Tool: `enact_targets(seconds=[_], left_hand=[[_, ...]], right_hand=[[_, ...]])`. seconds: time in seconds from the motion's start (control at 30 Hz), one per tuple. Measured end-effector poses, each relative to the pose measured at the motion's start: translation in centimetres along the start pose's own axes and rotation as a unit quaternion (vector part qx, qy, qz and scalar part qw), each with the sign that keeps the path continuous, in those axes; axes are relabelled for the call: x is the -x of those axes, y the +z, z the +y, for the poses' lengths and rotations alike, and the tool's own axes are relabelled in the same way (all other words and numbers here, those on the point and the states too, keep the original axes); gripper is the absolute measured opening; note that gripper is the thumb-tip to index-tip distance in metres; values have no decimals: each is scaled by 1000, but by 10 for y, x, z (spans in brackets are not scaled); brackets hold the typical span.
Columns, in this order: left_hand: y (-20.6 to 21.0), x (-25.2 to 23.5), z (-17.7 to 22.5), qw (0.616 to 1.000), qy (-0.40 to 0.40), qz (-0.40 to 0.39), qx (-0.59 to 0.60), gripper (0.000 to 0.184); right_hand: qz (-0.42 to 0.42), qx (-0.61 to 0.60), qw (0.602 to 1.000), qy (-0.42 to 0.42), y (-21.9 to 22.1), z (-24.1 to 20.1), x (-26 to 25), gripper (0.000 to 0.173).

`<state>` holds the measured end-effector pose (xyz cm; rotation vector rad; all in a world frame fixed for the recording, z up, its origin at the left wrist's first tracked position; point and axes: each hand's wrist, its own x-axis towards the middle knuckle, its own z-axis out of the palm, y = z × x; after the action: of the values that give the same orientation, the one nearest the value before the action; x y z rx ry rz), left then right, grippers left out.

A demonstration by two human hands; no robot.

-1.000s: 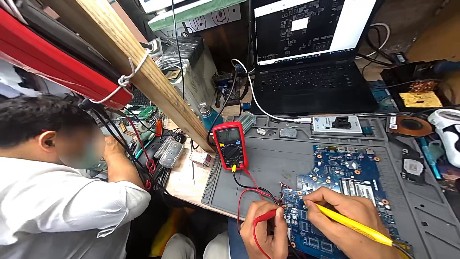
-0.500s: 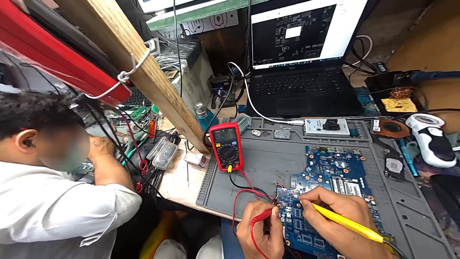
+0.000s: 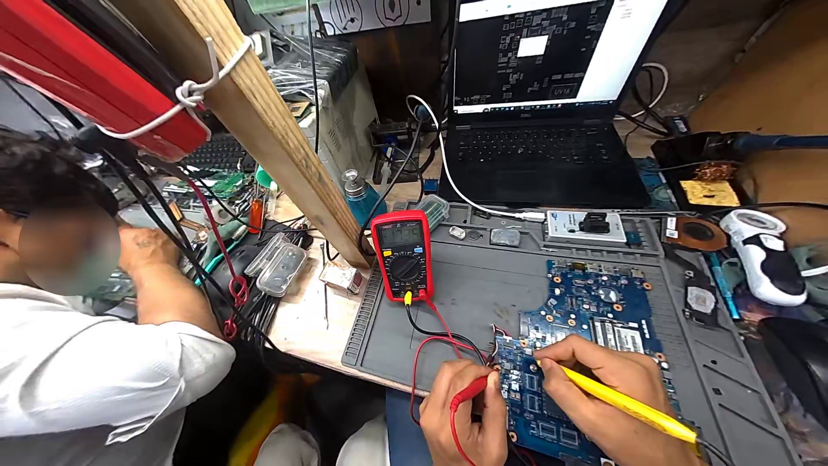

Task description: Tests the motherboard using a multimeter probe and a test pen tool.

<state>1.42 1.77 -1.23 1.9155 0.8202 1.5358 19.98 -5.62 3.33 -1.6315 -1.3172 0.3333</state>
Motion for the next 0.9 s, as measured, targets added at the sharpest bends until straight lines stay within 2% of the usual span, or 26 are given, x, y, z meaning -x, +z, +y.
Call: enact_targets(seconds=[0.9], left_hand=[[0, -1, 1, 1000, -2, -5, -7, 10]], right_hand=[[1, 20, 1000, 9, 3, 4, -1, 11]])
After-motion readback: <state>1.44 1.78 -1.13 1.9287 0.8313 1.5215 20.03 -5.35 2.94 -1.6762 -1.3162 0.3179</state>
